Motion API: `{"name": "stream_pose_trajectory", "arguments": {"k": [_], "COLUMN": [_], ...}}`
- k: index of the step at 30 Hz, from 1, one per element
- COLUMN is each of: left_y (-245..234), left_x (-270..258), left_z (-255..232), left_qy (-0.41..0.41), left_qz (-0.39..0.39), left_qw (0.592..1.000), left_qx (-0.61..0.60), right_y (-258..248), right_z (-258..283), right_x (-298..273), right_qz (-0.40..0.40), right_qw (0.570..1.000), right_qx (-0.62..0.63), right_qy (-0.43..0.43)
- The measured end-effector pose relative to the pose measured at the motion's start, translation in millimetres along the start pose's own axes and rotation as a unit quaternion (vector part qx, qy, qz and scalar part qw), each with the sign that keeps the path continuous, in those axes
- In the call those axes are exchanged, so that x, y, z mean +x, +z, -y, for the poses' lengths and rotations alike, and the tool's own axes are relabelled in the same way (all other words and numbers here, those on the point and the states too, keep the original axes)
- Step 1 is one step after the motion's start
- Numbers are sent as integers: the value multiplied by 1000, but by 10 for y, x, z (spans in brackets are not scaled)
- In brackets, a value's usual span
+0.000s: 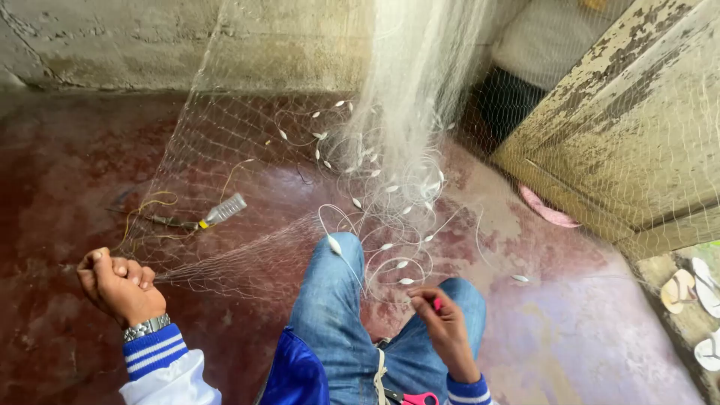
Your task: Repairing a fishing net by threading a pink shuttle through the mesh loops
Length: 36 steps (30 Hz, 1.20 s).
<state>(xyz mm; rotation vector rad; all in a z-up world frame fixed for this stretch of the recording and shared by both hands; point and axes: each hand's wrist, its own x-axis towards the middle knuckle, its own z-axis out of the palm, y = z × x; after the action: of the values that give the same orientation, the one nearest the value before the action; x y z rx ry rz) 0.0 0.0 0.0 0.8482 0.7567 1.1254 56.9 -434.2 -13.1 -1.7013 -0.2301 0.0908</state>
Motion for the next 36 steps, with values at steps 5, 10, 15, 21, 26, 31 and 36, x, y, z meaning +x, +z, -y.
{"name": "stream_pose_trajectory", "arguments": {"k": [5,10,15,21,26,31,36], "left_y": [81,97,68,88,90,275,484], "left_x": [-73,-57,-17,-52,153,280,651], "left_z": [-131,-188,-297,-555,-336,19,621], "left_qy": [2,15,30,53,46,56,126], "left_qz": [-54,-89,-122,-151,-163,-97,37], "left_qw": [998,995,992,987,980,976,956], "left_qx": [30,36,17,36,105,184,262], "right_y": [273,430,526,561,559,701,729], "right_z": [254,422,388,343,356,218,390], "right_x": [-29,-41,-19,-2,-34,-86,-119], "right_qz": [104,198,297,330,342,344,363], "right_qw": [990,971,930,907,901,881,877], "right_qx": [-69,-119,-152,-162,-174,-188,-240], "right_qy": [-63,-67,-155,-205,-204,-265,-202]}}
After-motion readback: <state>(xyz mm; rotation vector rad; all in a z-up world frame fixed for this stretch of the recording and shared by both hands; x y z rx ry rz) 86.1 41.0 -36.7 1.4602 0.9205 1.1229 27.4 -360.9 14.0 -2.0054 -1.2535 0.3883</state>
